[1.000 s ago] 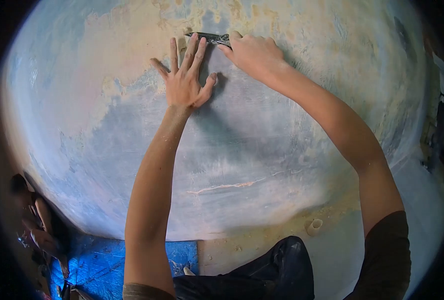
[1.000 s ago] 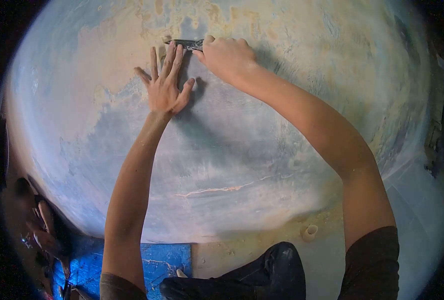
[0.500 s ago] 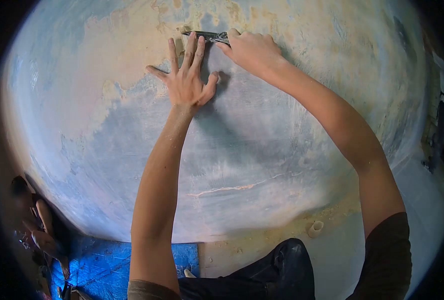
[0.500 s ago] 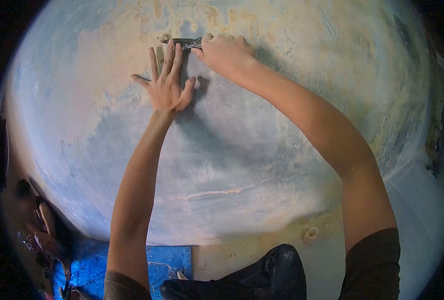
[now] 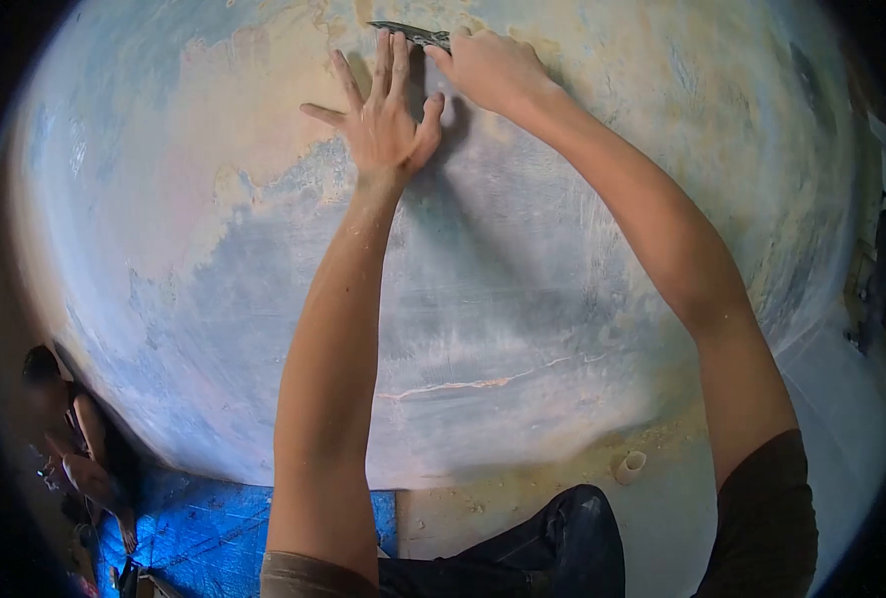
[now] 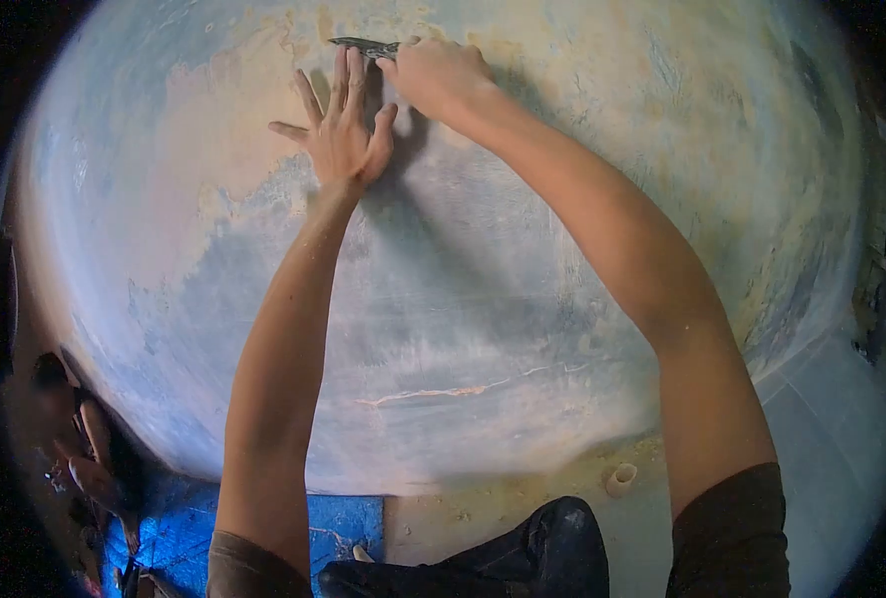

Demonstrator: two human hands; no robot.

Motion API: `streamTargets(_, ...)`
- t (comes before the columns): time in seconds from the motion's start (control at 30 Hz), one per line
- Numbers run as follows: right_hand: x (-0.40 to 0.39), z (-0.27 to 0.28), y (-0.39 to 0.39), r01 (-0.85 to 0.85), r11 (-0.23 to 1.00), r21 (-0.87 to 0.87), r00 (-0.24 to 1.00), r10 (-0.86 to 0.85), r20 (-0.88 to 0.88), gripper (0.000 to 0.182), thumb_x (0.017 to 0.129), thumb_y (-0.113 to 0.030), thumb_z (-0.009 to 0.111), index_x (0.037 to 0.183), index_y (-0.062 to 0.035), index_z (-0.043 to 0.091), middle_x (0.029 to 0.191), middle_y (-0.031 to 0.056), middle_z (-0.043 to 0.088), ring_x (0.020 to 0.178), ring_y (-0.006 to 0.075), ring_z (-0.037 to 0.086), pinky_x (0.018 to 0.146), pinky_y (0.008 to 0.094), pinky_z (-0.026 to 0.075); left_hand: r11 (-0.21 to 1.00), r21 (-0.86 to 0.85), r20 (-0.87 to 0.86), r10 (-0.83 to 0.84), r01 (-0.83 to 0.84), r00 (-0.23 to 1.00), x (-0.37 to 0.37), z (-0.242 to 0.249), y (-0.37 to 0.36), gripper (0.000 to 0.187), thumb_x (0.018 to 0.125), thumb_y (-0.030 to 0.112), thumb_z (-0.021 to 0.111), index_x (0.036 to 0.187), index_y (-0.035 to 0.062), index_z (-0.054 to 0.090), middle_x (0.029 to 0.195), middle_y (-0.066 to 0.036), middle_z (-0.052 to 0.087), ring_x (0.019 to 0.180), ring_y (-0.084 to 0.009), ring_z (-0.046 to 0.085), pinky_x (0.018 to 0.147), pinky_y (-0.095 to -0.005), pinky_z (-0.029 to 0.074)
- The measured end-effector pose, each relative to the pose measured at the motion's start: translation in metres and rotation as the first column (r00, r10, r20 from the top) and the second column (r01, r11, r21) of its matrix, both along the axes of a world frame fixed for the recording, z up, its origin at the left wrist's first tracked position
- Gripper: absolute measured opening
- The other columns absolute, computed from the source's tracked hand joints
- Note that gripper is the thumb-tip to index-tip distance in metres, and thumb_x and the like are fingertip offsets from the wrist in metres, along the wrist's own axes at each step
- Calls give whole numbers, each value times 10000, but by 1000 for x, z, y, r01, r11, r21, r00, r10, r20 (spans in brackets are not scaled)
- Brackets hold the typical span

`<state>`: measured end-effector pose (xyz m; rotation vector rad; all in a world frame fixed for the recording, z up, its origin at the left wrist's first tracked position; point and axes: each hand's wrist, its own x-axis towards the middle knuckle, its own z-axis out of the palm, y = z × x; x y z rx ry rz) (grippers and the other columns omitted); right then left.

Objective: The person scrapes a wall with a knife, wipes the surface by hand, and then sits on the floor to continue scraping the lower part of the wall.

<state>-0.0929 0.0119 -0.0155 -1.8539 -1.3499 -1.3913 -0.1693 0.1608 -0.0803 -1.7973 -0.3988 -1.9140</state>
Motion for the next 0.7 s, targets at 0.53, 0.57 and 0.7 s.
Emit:
streamTargets(0.53, 41, -38, -15, -147, 976, 163, 976, 116, 185, 509, 1034, -412, 492, 1061, 60, 681, 864, 265, 707, 797, 408, 698, 725, 489, 534, 991, 111, -31, -74, 77, 997, 0, -36, 15, 759, 943, 428, 525, 1603, 139, 287, 1664, -47, 294, 1539, -331, 220, 1254, -510, 123)
streamTargets(0.57, 36, -39, -20, -156, 975, 157, 975, 127, 181, 497, 1034, -381, 499, 1035, 78, 690, 874, 272, 705, 801, 410, 695, 725, 481, 530, 990, 128, -43, -60, 65, 997, -2, -37, 14, 764, 944, 432, 525, 1605, 137, 281, 1666, -51, 289, 1540, -334, 218, 1256, -509, 122)
streamTargets(0.7, 15, -36, -38, -149, 989, -23, 983, 146, -107, 472, 1020, -373, 512, 1033, 55, 709, 921, 288, 714, 857, 456, 700, 771, 530, 535, 999, 36, -171, 33, -27, 985, -17, -47, -5, 760, 986, 393, 371, 1601, -8, 175, 1685, -175, 180, 1567, -389, 76, 1272, -510, 35)
